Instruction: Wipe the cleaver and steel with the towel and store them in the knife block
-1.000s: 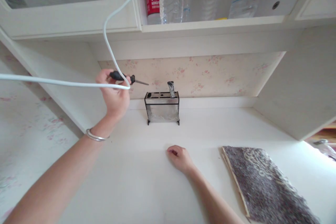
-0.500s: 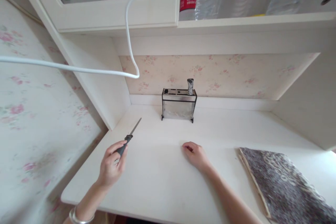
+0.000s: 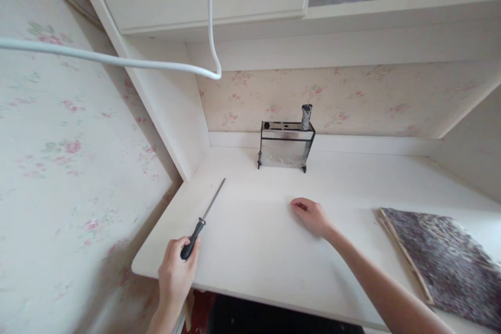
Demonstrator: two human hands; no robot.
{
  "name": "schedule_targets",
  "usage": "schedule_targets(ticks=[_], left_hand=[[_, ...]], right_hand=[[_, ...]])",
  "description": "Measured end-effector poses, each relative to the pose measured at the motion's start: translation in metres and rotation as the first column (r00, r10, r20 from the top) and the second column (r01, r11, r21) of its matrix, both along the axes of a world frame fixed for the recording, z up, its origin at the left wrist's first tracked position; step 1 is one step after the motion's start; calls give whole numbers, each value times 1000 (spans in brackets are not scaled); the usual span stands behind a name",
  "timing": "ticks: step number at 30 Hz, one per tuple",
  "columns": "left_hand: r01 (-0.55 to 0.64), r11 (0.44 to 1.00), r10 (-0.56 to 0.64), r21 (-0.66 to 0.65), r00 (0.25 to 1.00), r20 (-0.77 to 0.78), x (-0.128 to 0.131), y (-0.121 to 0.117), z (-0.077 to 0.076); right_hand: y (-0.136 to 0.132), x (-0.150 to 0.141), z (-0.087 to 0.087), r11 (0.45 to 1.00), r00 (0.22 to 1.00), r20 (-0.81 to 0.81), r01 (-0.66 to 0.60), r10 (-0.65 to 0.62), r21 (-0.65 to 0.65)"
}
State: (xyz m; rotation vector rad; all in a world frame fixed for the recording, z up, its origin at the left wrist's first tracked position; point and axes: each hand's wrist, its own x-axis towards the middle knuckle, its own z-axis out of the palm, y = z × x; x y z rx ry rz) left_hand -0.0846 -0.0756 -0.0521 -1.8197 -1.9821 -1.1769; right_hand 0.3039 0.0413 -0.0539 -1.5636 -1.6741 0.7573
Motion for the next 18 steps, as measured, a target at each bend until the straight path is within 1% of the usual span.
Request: schedule_targets(ticks=[2, 4, 6, 8, 10, 12, 15, 18], left_hand=[[-20, 998, 17, -57, 999, -39, -2, 0, -7], [-21, 996, 16, -86, 998, -59, -2, 3, -11], [-37, 995, 30, -97, 997, -71, -1, 6, -12], [-57, 993, 48, -107, 995, -82, 0, 7, -11], [-63, 991, 52, -121, 994, -96, 1, 8, -9], [-73, 988, 57, -139, 992, -112, 1, 8, -9], [-84, 984, 66, -155, 991, -116, 0, 8, -10], [-86, 983, 69, -163, 992, -108, -1, 8, -12]], right_hand=[[10, 2, 15, 999, 999, -48, -14, 12, -43], [26, 7, 39, 999, 995, -100, -12, 7, -51], [46, 15, 71, 999, 989, -141, 39, -41, -20], [70, 23, 105, 992, 979, -166, 124, -117, 34], [94, 29, 137, 974, 967, -174, 206, -187, 96], [118, 34, 165, 953, 957, -171, 262, -236, 149], [148, 34, 193, 932, 947, -124, 315, -296, 181], [169, 31, 208, 933, 946, -27, 324, -324, 157]])
